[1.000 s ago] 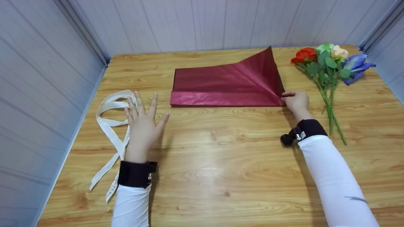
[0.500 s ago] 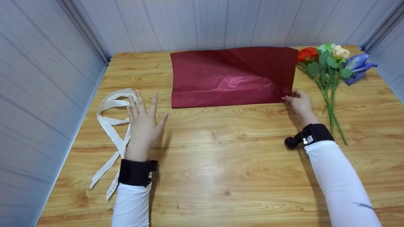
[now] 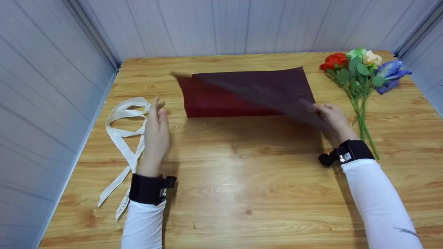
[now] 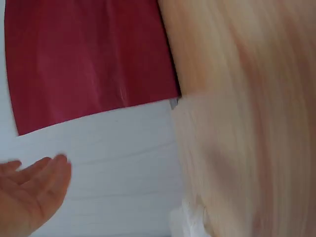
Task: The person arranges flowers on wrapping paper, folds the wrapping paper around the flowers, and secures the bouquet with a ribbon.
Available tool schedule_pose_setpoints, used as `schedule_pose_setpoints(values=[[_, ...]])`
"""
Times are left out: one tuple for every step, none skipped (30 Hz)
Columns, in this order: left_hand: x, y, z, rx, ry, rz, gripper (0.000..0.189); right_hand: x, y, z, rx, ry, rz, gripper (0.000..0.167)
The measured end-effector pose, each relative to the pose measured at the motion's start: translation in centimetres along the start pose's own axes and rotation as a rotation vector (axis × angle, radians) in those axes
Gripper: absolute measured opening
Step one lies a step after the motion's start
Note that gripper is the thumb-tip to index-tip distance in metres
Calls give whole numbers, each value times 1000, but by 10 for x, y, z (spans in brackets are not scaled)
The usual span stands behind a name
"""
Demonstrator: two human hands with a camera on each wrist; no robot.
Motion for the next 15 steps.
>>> schedule_pose_setpoints(values=[[0,0,0,88,144,-8,52,0,-1,-1,28,55,-10,21],[0,0,0,177,284,-15,54,1,-1,-2,67,137,-17,22],[-1,-1,-1,259,400,-18,56,0,-2,-1,71,148,-32,20],[-1,-1,-1,338,482,-27,57,0,-2,-1,73,139,-51,20],[-1,-2,-2,392,526,-42,58,0,-3,0,69,133,-75,22],[-1,-3,-4,434,539,-58,57,0,-3,1,67,126,-95,23],[-1,-4,-7,460,531,-69,55,0,-4,1,69,133,-117,23],[-2,-5,-10,472,505,-77,52,1,-4,2,73,148,-133,24],[-2,-6,-12,473,459,-85,49,2,-4,2,72,159,-149,24],[-2,-6,-15,467,412,-100,47,2,-4,2,72,174,-163,24],[-3,-7,-18,451,357,-113,47,2,-4,2,74,197,-173,23],[-4,-8,-20,442,302,-127,46,2,-4,2,75,214,-180,22],[-5,-8,-22,425,248,-141,45,2,-3,1,78,230,-183,21],[-6,-8,-24,408,188,-159,44,2,-2,1,80,243,-185,19],[-6,-8,-25,396,132,-183,43,2,-1,0,84,254,-186,18]])
Point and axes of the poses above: each hand's wrist, its own y-axis away from the middle knuckle, its own x-axis out of the back of the hand, z = x × y, the point moved 2 cm from there along -y, towards the middle knuckle, and after that the axes turned 8 degrees about z, right-handed, at the moved point
